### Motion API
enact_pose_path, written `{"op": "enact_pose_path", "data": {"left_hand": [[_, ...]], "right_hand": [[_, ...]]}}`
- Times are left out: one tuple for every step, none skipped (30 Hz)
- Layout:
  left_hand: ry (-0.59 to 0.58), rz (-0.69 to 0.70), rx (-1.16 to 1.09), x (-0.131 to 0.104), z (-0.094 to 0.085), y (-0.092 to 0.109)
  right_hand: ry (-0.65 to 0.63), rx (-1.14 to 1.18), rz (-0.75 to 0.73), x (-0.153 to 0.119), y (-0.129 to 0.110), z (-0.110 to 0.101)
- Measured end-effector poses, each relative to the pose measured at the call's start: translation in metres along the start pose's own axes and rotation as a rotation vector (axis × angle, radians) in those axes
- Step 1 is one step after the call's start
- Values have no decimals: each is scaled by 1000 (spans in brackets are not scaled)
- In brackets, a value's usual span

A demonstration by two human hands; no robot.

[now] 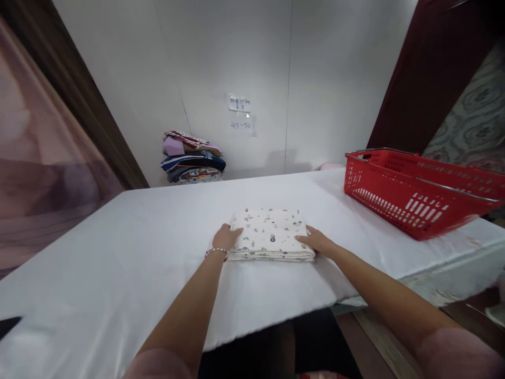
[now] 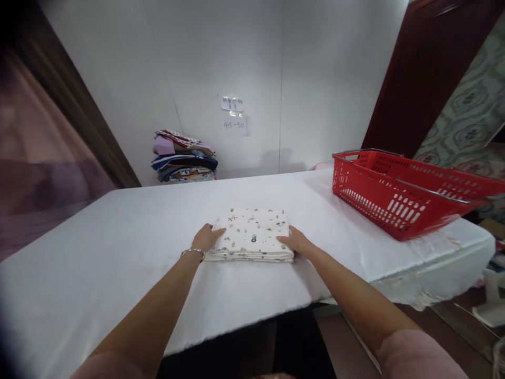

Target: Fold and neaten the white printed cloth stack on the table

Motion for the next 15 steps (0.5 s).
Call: {"op": "enact_pose_path", "data": {"left_hand": [[-1,-7,-12,1,-1,-4],[-2,-11,-28,1,-3,-7],[1,-11,-49,1,-4,-10],[5,-14,-70,0,-5,-12],[3,-23,-89,-2,-6,-15],[-7,-36,-104,-3,-6,-18],[-27,-46,-113,-5,-6,-21],[-54,-51,-116,-8,-5,-24],[-81,-51,-117,-10,-3,-26],[-100,-46,-115,-13,-2,-28],[-108,-39,-111,-15,-1,-29],[-104,-32,-105,-17,0,-30],[-93,-27,-98,-20,0,-30],[-80,-22,-92,-22,0,-30],[-70,-20,-88,-24,1,-29]], "right_hand": [[11,1,7,-3,2,1],[12,15,32,-7,4,2],[1,42,76,-10,7,2],[-25,81,125,-14,9,3],[-67,124,172,-19,10,4],[-114,162,209,-24,11,5],[-155,192,234,-29,10,5],[-190,213,244,-33,9,6],[-228,229,242,-38,8,8],[-266,242,234,-42,7,10],[-295,254,226,-45,7,13],[-308,265,216,-47,7,15],[-305,272,208,-48,8,17],[-285,274,200,-48,9,18],[-256,271,194,-48,10,18]]}}
Point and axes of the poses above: each hand's wrist, its own x-axis towards the middle knuckle, its own z-axis out of the palm, y = z × x, the point moved 7 cm from there along x, towards the middle knuckle, and after that the axes turned 2 degrees about y, right-handed, at the moved point
